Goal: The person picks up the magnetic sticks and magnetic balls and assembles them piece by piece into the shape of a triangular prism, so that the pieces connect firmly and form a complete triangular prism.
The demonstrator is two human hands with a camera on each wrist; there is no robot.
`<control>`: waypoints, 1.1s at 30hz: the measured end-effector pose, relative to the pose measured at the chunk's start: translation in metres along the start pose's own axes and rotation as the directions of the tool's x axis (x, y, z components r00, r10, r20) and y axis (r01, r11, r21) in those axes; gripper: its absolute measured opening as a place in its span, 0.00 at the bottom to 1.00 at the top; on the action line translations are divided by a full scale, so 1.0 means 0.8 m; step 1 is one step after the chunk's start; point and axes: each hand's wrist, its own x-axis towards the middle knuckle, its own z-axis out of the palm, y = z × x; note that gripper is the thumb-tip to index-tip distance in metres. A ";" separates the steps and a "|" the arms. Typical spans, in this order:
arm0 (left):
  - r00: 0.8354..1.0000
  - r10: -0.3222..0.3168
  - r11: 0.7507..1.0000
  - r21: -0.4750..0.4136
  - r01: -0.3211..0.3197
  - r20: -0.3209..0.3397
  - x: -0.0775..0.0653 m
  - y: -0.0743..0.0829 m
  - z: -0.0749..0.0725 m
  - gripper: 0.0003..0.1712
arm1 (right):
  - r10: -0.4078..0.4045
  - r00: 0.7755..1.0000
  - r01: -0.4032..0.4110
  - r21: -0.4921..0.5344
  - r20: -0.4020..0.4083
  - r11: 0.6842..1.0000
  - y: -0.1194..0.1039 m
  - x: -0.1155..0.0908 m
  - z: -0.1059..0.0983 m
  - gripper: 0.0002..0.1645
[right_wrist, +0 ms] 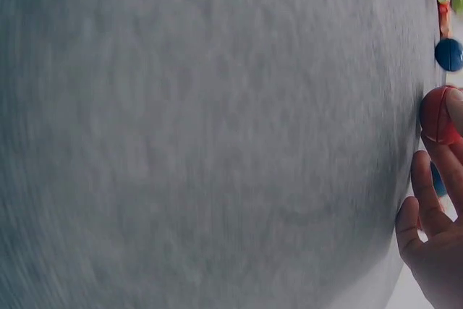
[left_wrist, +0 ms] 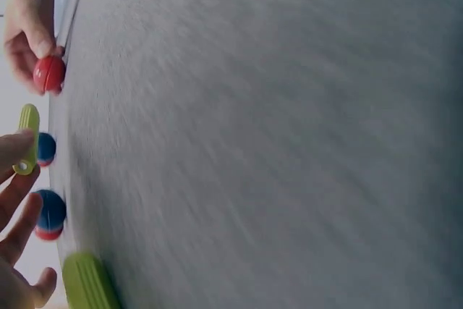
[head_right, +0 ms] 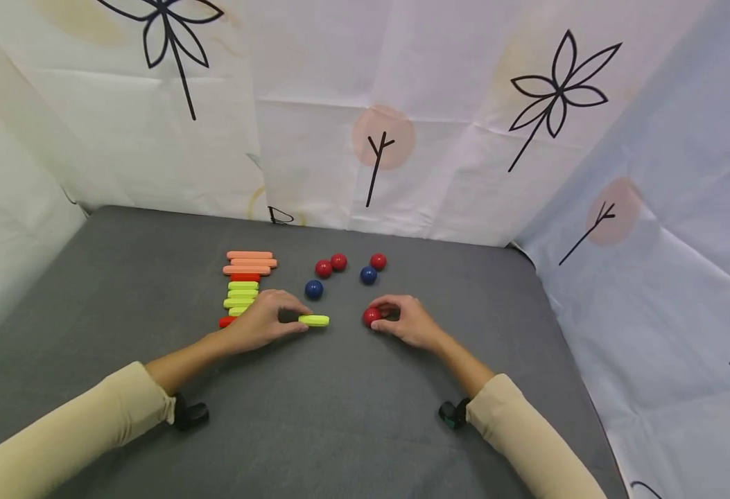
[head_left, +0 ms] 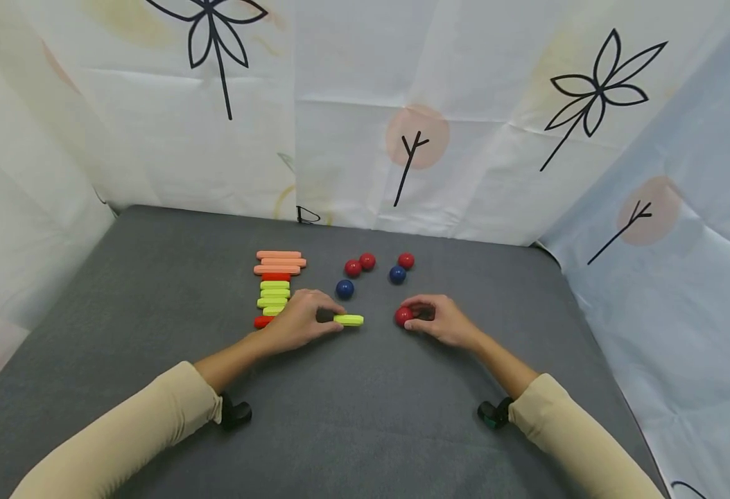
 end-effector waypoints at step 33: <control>0.993 -0.079 0.992 -0.103 0.069 -0.092 0.041 -0.002 -0.005 0.19 | -0.023 0.999 0.021 0.052 0.044 0.998 -0.066 -0.008 0.009 0.20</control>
